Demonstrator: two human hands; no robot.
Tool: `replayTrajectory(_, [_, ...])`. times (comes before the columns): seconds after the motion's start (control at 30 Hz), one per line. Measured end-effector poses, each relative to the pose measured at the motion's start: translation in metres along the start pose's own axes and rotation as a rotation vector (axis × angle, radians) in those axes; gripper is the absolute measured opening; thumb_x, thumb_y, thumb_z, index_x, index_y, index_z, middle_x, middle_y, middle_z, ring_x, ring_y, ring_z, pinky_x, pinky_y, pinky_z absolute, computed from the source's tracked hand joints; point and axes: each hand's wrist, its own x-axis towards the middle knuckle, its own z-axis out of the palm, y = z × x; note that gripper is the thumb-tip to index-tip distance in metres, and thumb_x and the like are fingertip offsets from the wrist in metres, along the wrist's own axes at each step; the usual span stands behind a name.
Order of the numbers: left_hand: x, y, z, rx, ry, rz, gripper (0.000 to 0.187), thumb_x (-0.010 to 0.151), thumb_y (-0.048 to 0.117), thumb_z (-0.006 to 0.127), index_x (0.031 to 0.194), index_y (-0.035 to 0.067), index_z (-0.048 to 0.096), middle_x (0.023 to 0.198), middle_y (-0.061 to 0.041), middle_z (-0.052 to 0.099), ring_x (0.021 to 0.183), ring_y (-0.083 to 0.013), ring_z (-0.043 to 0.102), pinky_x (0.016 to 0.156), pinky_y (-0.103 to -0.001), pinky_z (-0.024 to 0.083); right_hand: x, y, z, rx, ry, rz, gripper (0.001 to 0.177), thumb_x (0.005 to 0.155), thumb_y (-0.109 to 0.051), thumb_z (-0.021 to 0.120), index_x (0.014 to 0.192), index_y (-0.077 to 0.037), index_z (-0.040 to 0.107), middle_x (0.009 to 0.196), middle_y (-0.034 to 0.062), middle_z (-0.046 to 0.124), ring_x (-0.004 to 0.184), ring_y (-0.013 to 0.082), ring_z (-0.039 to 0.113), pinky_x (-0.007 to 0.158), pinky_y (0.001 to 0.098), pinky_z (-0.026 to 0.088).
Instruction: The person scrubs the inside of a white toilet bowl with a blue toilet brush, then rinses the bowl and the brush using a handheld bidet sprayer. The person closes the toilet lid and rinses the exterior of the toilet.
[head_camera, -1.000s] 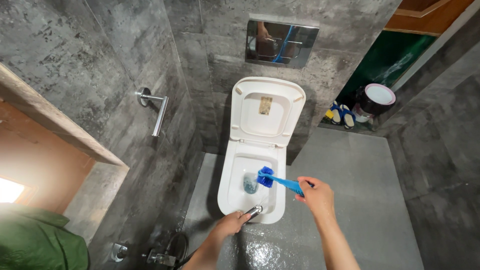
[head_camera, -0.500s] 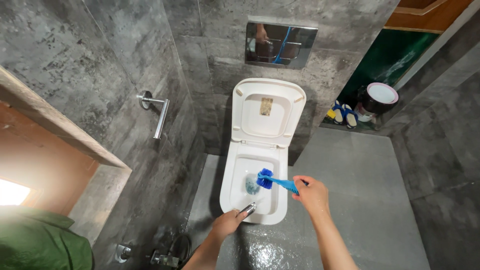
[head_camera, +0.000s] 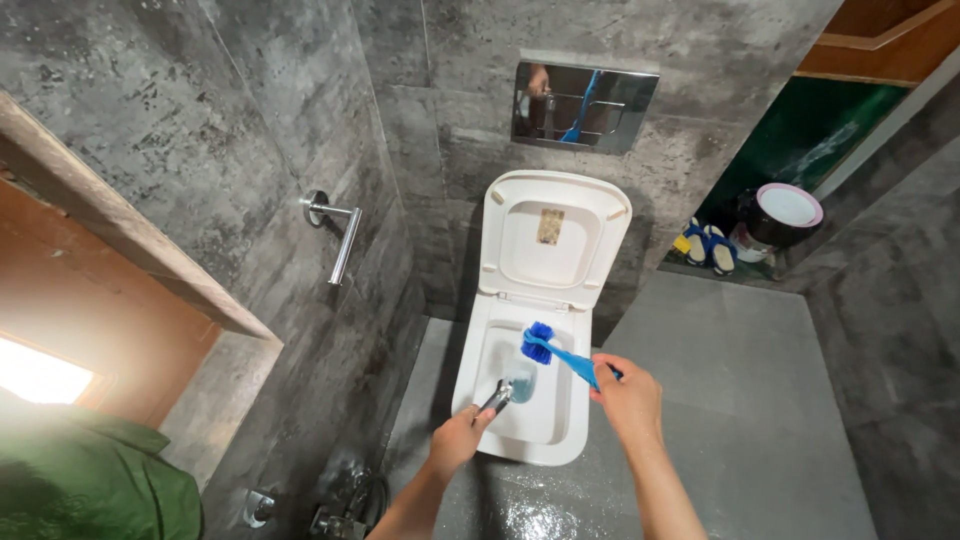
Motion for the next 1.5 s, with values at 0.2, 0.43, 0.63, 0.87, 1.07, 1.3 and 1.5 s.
replayTrajectory(0.2, [0.017, -0.022, 0.009, -0.009, 0.01, -0.005, 0.055, 0.102, 0.063, 0.037, 0.103, 0.014, 0.063, 0.104, -0.009, 0.073, 0.098, -0.0298, 0.069, 0.082, -0.042, 0.05, 0.003, 0.002, 0.0, -0.028, -0.021, -0.009, 0.035, 0.098, -0.031, 0.052, 0.118, -0.02, 0.078, 0.081, 0.0047, 0.075, 0.079, 0.0199, 0.081, 0.052, 0.0256, 0.04])
replayTrajectory(0.43, [-0.039, 0.021, -0.031, -0.433, -0.173, -0.177, 0.043, 0.102, 0.048, 0.05, 0.118, 0.01, 0.065, 0.07, 0.001, 0.065, 0.053, -0.0074, 0.059, 0.045, -0.018, 0.045, -0.001, 0.0, 0.005, -0.093, -0.024, -0.016, 0.036, 0.097, -0.028, 0.051, 0.116, -0.022, 0.08, 0.087, 0.0013, 0.079, 0.074, 0.0169, 0.08, 0.062, 0.0232, 0.045])
replayTrajectory(0.63, [-0.05, 0.055, -0.032, -0.177, -0.109, -0.244, 0.069, 0.082, 0.084, 0.053, 0.092, 0.016, 0.059, 0.066, 0.003, 0.06, 0.056, -0.0109, 0.058, 0.057, -0.026, 0.046, 0.008, 0.009, 0.023, -0.147, -0.042, -0.031, 0.035, 0.096, -0.033, 0.052, 0.115, -0.024, 0.079, 0.079, 0.0019, 0.076, 0.073, 0.0179, 0.081, 0.065, 0.0244, 0.047])
replayTrajectory(0.87, [-0.036, 0.07, -0.021, 0.051, -0.038, -0.264, 0.079, 0.08, 0.089, 0.035, 0.089, 0.018, 0.066, 0.062, 0.004, 0.067, 0.062, -0.0147, 0.068, 0.069, -0.031, 0.052, -0.008, -0.003, 0.025, -0.199, -0.064, -0.03, 0.036, 0.097, -0.032, 0.051, 0.118, -0.026, 0.079, 0.072, 0.004, 0.074, 0.059, 0.017, 0.06, 0.065, 0.0317, 0.048])
replayTrajectory(1.07, [-0.034, 0.08, -0.014, 0.044, 0.032, -0.192, 0.069, 0.088, 0.075, 0.035, 0.113, 0.018, 0.065, 0.089, -0.005, 0.07, 0.083, -0.0264, 0.066, 0.08, -0.039, 0.053, -0.003, 0.006, 0.032, -0.237, -0.076, -0.035, 0.035, 0.096, -0.032, 0.05, 0.116, -0.026, 0.079, 0.071, 0.0017, 0.072, 0.063, 0.0174, 0.061, 0.068, 0.0326, 0.05])
replayTrajectory(1.3, [-0.006, 0.072, 0.009, 0.178, 0.104, -0.03, 0.064, 0.094, 0.076, 0.032, 0.112, 0.02, 0.056, 0.11, -0.015, 0.074, 0.11, -0.0359, 0.072, 0.094, -0.049, 0.057, 0.028, 0.049, 0.053, -0.28, -0.017, -0.169, 0.034, 0.088, -0.039, 0.061, 0.109, -0.023, 0.082, 0.061, 0.0019, 0.074, 0.08, 0.0243, 0.075, 0.082, 0.0377, 0.06])
replayTrajectory(1.5, [0.009, 0.054, 0.042, 0.237, 0.59, 0.163, 0.055, 0.097, 0.068, 0.046, 0.094, 0.015, 0.06, 0.079, -0.021, 0.075, 0.081, -0.0372, 0.078, 0.07, -0.049, 0.062, 0.048, 0.065, 0.054, -0.353, -0.035, -0.326, 0.039, 0.097, -0.035, 0.055, 0.105, -0.007, 0.081, 0.078, 0.0159, 0.078, 0.101, 0.0408, 0.072, 0.095, 0.0493, 0.054])
